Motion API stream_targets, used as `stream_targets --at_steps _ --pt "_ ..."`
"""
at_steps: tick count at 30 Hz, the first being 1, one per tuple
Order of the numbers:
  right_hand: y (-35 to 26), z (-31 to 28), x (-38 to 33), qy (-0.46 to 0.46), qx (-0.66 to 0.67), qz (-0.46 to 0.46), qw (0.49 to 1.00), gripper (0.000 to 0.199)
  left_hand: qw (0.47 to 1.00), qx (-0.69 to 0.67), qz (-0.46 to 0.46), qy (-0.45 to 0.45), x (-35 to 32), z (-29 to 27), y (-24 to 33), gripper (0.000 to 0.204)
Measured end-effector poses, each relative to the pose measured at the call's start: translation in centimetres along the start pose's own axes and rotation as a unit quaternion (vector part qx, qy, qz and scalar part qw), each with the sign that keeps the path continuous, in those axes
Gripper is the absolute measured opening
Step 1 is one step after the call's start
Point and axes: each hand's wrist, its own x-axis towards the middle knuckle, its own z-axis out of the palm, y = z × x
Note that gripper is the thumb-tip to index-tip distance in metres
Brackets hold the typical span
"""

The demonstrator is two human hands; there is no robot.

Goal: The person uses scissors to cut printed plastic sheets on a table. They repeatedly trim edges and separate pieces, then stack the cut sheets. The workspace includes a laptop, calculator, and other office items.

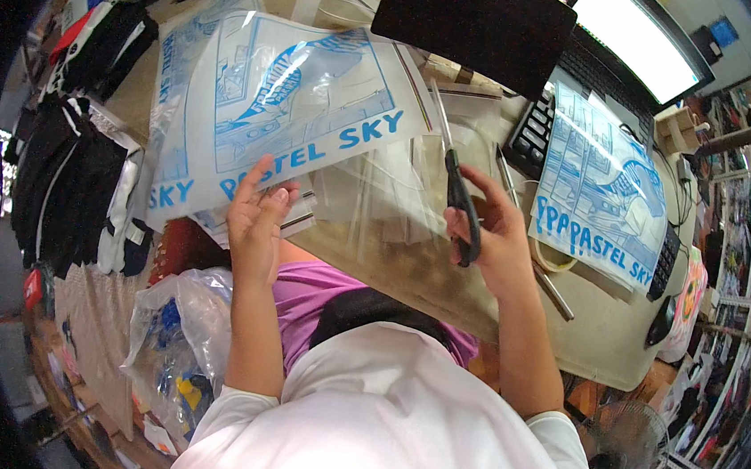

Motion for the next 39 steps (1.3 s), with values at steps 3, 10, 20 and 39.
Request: stream_targets --at_steps 3,10,20,39 --pt "0.5 0.4 -1.4 0.02 -0.008 0.016 1.0 0.059 0.998 -0.035 -0.04 -0.016 -0.4 0.3 0.2 0.047" --pt "-0.5 -0.6 -3.9 0.048 -0.061 0.002 0.997 0.059 0.987 0.13 -0.084 -0.049 -0.6 -1.7 1.7 0.045" --pt "-0.9 2.5 -3.8 -0.013 -0.183 0.029 0.983 0.052 0.917 0.353 -0.085 -0.164 -3.0 -2.6 5.6 0.056" --pt "1.8 0.0 -5.4 0.112 -0.01 -0.061 0.992 0.064 0.761 0.536 0.339 -0.134 -1.0 5.2 -2.9 0.029"
